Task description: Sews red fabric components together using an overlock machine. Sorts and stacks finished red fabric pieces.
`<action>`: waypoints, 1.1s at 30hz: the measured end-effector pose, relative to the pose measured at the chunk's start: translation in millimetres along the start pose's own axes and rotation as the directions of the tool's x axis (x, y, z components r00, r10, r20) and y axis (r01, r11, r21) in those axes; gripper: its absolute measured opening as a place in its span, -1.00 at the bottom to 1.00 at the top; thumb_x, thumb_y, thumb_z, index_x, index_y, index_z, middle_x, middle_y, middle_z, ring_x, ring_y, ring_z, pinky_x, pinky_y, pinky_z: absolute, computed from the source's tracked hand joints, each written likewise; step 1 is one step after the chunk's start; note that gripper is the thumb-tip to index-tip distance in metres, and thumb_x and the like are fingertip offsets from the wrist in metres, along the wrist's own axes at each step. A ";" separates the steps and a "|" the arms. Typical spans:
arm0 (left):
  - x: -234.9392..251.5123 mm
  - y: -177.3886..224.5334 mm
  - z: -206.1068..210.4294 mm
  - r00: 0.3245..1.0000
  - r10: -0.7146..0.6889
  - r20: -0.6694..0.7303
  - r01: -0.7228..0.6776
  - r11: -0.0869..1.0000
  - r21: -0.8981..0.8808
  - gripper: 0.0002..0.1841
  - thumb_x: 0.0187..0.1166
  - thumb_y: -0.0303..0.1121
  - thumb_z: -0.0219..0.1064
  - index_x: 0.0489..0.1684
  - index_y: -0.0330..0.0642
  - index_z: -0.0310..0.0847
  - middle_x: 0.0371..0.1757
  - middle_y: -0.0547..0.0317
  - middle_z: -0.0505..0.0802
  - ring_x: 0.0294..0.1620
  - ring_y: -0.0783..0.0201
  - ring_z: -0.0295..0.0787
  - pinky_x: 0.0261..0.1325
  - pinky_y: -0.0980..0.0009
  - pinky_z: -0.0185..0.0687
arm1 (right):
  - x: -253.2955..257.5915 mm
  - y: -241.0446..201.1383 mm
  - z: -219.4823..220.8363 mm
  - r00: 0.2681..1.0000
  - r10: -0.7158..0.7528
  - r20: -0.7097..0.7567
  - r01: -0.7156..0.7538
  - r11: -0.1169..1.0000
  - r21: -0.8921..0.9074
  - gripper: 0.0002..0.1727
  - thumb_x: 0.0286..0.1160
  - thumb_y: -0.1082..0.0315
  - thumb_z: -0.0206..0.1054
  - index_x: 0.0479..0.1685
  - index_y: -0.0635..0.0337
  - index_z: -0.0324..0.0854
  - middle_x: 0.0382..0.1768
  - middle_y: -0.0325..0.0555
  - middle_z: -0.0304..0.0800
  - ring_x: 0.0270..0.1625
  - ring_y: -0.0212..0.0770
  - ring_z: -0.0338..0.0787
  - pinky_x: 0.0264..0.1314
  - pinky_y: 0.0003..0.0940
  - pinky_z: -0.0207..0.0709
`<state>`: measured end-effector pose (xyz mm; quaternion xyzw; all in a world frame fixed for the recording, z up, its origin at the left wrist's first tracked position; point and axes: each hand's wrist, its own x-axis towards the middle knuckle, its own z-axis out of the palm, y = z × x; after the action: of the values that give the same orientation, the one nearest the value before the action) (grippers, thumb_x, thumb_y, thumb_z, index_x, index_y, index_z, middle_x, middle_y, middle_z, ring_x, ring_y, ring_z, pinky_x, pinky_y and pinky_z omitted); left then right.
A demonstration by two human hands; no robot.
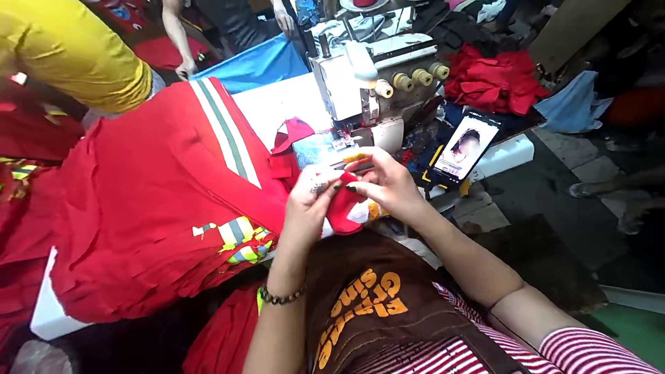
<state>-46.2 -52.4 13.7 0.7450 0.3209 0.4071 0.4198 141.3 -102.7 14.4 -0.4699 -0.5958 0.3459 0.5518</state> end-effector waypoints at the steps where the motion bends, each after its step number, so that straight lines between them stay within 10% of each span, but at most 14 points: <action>1: 14.8 -6.1 -7.7 0.996 0.085 0.038 -0.089 0.991 0.095 -0.86 0.62 -0.51 0.34 0.01 -0.28 0.76 0.08 0.17 0.79 0.11 0.48 0.73 0.25 0.51 0.66 | 6.5 7.1 -0.9 0.996 0.083 0.029 -0.087 0.984 0.158 -0.51 0.43 0.65 0.39 0.38 0.29 0.47 -0.11 -0.04 0.80 -0.47 -0.29 0.81 -0.41 -0.39 0.81; 6: 56.6 -24.4 -10.4 0.987 0.124 0.097 -0.150 0.929 0.339 -0.80 0.43 -0.55 0.49 -0.05 -0.18 0.76 -0.12 0.07 0.84 -0.27 0.22 0.72 -0.18 0.22 0.66 | 25.3 41.3 1.7 0.952 0.289 -0.096 -0.251 0.923 0.293 -0.51 0.52 0.61 0.34 0.44 0.21 0.43 -0.46 -0.03 0.72 -0.63 -0.25 0.70 -0.57 -0.38 0.69; 10: 55.4 -41.8 20.7 0.947 0.318 0.047 -0.262 0.679 0.686 -0.85 0.63 -0.37 0.36 -0.05 -0.18 0.83 0.17 -0.08 0.80 0.30 -0.15 0.66 0.38 -0.17 0.48 | 20.5 49.3 4.0 0.936 0.310 -0.166 -0.278 0.942 0.189 -0.51 0.58 0.50 0.37 0.48 0.15 0.41 -0.44 -0.04 0.73 -0.63 -0.23 0.71 -0.58 -0.35 0.71; 15: 19.6 -35.9 74.6 0.943 0.311 -0.122 -0.047 0.483 0.874 -0.65 0.59 -0.56 0.25 0.28 -0.18 0.77 0.28 -0.13 0.81 0.31 -0.13 0.75 0.37 -0.14 0.55 | 9.1 57.9 -4.4 0.932 0.302 -0.200 -0.254 0.939 0.231 -0.47 0.50 0.57 0.36 0.45 0.16 0.37 -0.43 -0.08 0.71 -0.60 -0.26 0.71 -0.52 -0.37 0.72; 22: 26.9 -41.1 75.5 0.921 0.312 -0.232 -0.019 0.632 0.774 -0.73 0.72 -0.48 0.18 0.20 -0.27 0.76 0.22 -0.09 0.86 0.33 -0.03 0.77 0.38 0.04 0.64 | 13.2 59.1 -8.1 0.944 0.207 -0.256 -0.161 0.969 0.189 -0.45 0.54 0.53 0.36 0.51 0.06 0.34 -0.34 -0.04 0.73 -0.60 -0.22 0.69 -0.62 -0.38 0.66; 25: 32.6 -39.5 69.6 0.932 0.268 -0.244 0.028 0.618 0.786 -0.73 0.75 -0.44 0.17 0.13 -0.43 0.73 -0.01 -0.24 0.87 0.02 -0.16 0.86 0.04 -0.02 0.73 | 14.7 61.4 -7.6 0.949 0.156 -0.275 -0.136 0.987 0.088 -0.43 0.56 0.50 0.36 0.55 0.03 0.33 -0.37 -0.06 0.69 -0.65 -0.23 0.60 -0.70 -0.42 0.54; 29: 40.5 -36.7 52.2 0.976 0.102 -0.190 0.065 0.703 0.709 -0.70 0.76 -0.45 0.09 0.32 -0.29 0.62 0.30 -0.17 0.78 0.32 -0.12 0.76 0.31 -0.02 0.66 | 22.7 60.6 -5.2 0.945 0.126 -0.302 -0.134 0.991 -0.006 -0.50 0.56 0.50 0.35 0.47 0.05 0.40 -0.48 -0.07 0.65 -0.72 -0.22 0.50 -0.79 -0.44 0.41; 33: 47.2 -32.9 32.3 0.989 0.022 -0.144 0.085 0.714 0.695 -0.66 0.79 -0.34 0.12 0.40 -0.31 0.46 0.10 -0.30 0.74 0.11 -0.23 0.77 0.12 -0.13 0.69 | 30.6 60.1 -3.7 0.938 0.069 -0.341 -0.102 0.991 -0.081 -0.53 0.62 0.51 0.27 0.50 0.09 0.41 -0.40 -0.06 0.70 -0.65 -0.21 0.55 -0.72 -0.40 0.45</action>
<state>-0.5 -11.0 -9.8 0.8118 0.4927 0.3002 0.0903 157.1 -55.1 -30.8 -0.5742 -0.4877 0.2543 0.6065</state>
